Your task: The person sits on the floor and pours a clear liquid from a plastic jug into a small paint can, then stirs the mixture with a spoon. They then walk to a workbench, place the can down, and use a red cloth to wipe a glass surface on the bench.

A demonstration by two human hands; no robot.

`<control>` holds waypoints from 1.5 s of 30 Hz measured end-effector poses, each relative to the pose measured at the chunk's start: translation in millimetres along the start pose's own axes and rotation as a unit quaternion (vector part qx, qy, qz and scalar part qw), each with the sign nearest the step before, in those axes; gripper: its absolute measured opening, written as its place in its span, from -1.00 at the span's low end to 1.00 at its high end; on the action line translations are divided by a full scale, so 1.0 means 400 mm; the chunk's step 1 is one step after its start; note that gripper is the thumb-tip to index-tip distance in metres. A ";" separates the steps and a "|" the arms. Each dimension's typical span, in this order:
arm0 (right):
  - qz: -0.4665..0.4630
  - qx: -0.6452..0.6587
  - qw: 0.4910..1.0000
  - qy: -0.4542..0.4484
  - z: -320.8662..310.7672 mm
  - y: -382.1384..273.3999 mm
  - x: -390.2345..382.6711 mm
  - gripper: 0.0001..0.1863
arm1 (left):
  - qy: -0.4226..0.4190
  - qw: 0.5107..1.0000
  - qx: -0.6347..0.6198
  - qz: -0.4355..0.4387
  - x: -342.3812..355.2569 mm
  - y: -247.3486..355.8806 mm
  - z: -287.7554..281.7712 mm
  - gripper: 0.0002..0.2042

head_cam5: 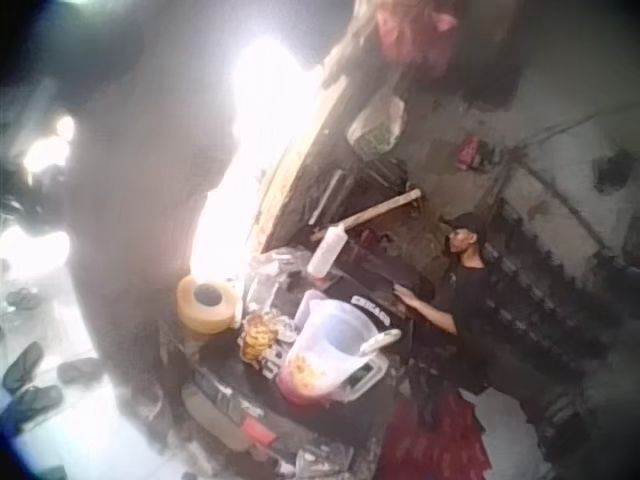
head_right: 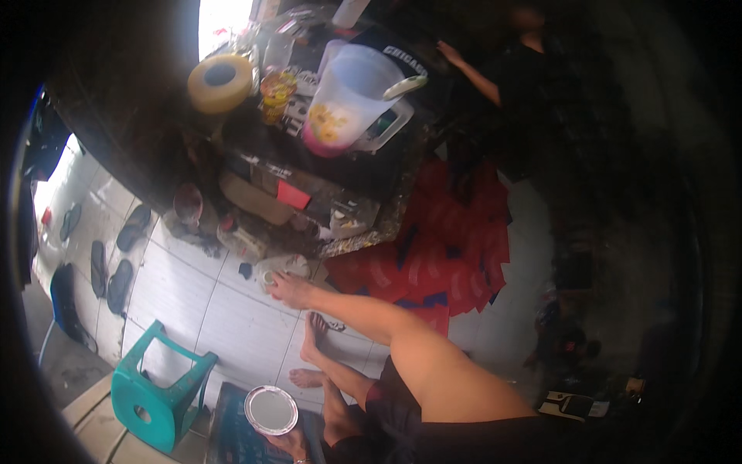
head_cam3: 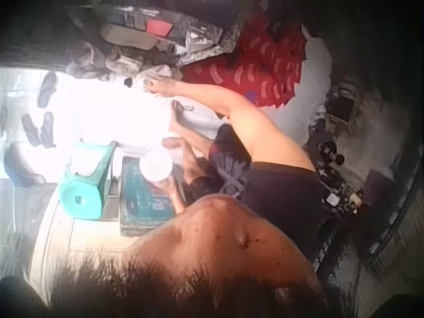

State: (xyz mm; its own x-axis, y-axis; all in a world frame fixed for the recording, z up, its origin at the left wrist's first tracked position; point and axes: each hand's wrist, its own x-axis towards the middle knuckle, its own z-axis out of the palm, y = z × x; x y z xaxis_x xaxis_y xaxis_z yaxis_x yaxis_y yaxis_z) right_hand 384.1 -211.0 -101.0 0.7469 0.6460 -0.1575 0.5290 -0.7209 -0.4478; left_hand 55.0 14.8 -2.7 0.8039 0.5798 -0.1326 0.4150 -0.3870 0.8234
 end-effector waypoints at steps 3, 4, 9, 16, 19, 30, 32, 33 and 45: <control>0.054 0.056 0.997 -0.027 -0.036 -0.040 -0.055 -0.66 | 0.005 1.000 0.016 0.023 0.012 0.006 -0.008 -0.18; 0.062 0.072 0.995 -0.007 -0.040 -0.043 -0.079 -0.65 | 0.005 0.999 0.018 0.030 0.017 0.006 -0.010 -0.19; 0.112 0.103 0.971 0.186 -0.244 -0.166 -0.183 -0.48 | 0.013 0.997 0.043 0.058 0.046 0.017 -0.029 -0.28; 0.242 -0.031 0.863 0.441 -0.643 0.024 -0.264 -0.37 | 0.016 0.998 0.028 0.062 0.057 0.035 -0.028 -0.31; 0.276 0.001 0.858 0.433 -0.645 0.135 -0.248 -0.43 | 0.013 0.998 0.024 0.063 0.060 0.037 -0.021 -0.30; 0.291 0.015 0.883 0.368 -0.561 0.208 -0.233 -0.40 | 0.026 0.998 0.015 0.053 0.053 0.003 -0.034 -0.29; 0.291 0.011 0.882 0.371 -0.569 0.204 -0.234 -0.37 | 0.025 0.999 0.006 0.048 0.052 -0.004 -0.035 -0.29; 0.288 0.010 0.880 0.377 -0.570 0.196 -0.236 -0.35 | 0.024 0.999 0.001 0.044 0.048 -0.013 -0.037 -0.28; 0.275 0.034 0.876 0.395 -0.471 -0.046 -0.377 -0.51 | 0.014 0.997 0.006 0.078 0.077 0.029 -0.052 -0.15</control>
State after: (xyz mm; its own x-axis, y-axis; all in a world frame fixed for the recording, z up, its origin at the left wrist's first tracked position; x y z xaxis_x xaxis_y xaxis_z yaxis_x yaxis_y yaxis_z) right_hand 337.8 -342.5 96.8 0.9410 -0.1896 0.2802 -0.0040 -0.8345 -0.5510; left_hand 75.7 43.2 14.1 0.8468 0.5318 0.0132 0.2905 -0.4830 0.8260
